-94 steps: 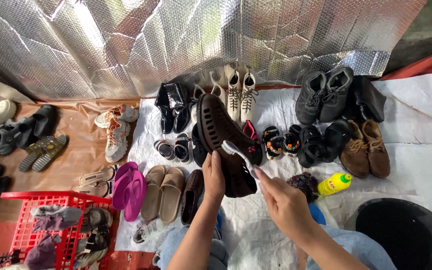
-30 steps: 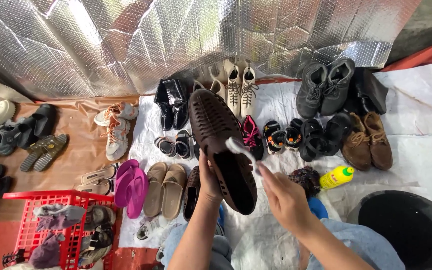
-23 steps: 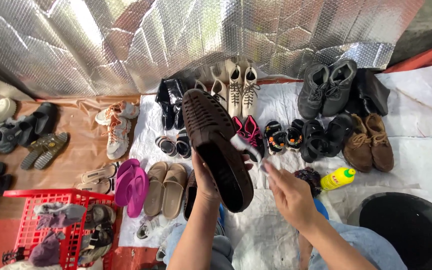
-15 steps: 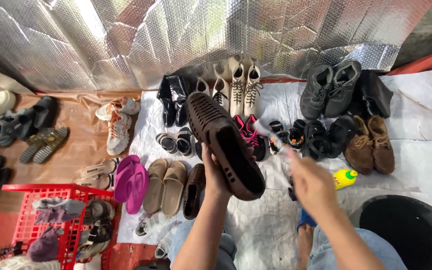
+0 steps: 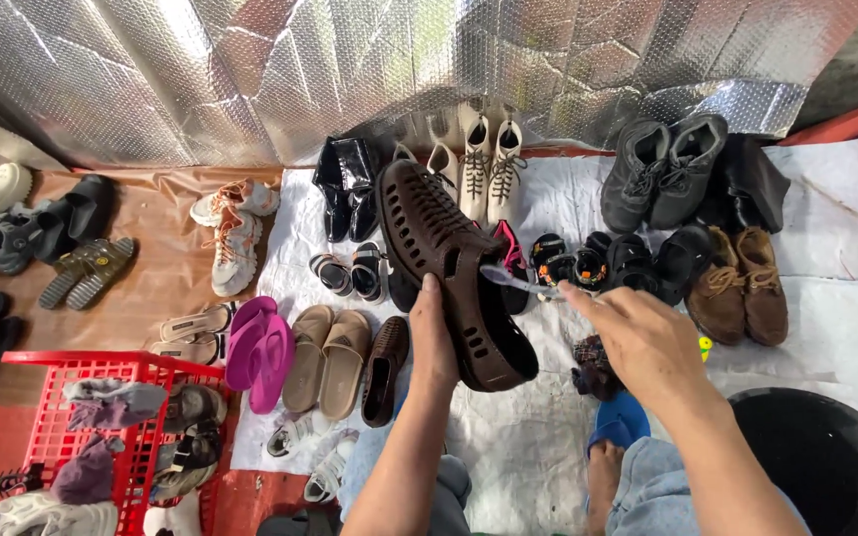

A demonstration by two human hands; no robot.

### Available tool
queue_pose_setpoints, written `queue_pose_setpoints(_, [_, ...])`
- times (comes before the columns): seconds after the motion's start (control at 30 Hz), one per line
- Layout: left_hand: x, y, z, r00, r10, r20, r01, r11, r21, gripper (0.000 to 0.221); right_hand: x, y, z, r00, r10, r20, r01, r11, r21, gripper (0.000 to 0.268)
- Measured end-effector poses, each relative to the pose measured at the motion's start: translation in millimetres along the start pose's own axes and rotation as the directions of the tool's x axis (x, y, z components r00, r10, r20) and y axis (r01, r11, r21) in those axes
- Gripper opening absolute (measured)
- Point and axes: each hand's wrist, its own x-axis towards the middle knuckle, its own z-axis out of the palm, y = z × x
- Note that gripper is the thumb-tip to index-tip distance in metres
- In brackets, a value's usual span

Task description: A person is cleaning a brown shoe by wiping it with a cloth and scrubbing it with a small brush while sitting on the floor surrounded by other shoes.

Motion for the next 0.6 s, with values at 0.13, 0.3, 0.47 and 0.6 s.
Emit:
queue_pose_setpoints(0.13, [17, -24, -15, 0.999, 0.040, -0.034, -0.041, 0.999, -0.007, 0.065, -12, -3, -9, 0.996, 0.025, 0.087, -0.021, 0.999, -0.046, 0.042])
queue_pose_setpoints(0.3, [5, 22, -5, 0.995, -0.076, -0.060, 0.057, 0.961, -0.270, 0.066, -37, 14, -3, 0.937, 0.054, 0.344, -0.052, 0.999, -0.015, 0.068])
queue_pose_setpoints(0.47, [11, 19, -9, 0.995, -0.088, -0.045, 0.059, 0.895, -0.442, 0.074, -51, 22, -15, 0.888, 0.077, 0.453, -0.168, 0.972, 0.165, 0.061])
queue_pose_setpoints(0.6, [11, 17, -10, 0.993, -0.115, -0.022, 0.085, 0.843, -0.531, 0.078, -52, 20, -21, 0.832, 0.134, 0.539, -0.300, 0.925, 0.234, 0.055])
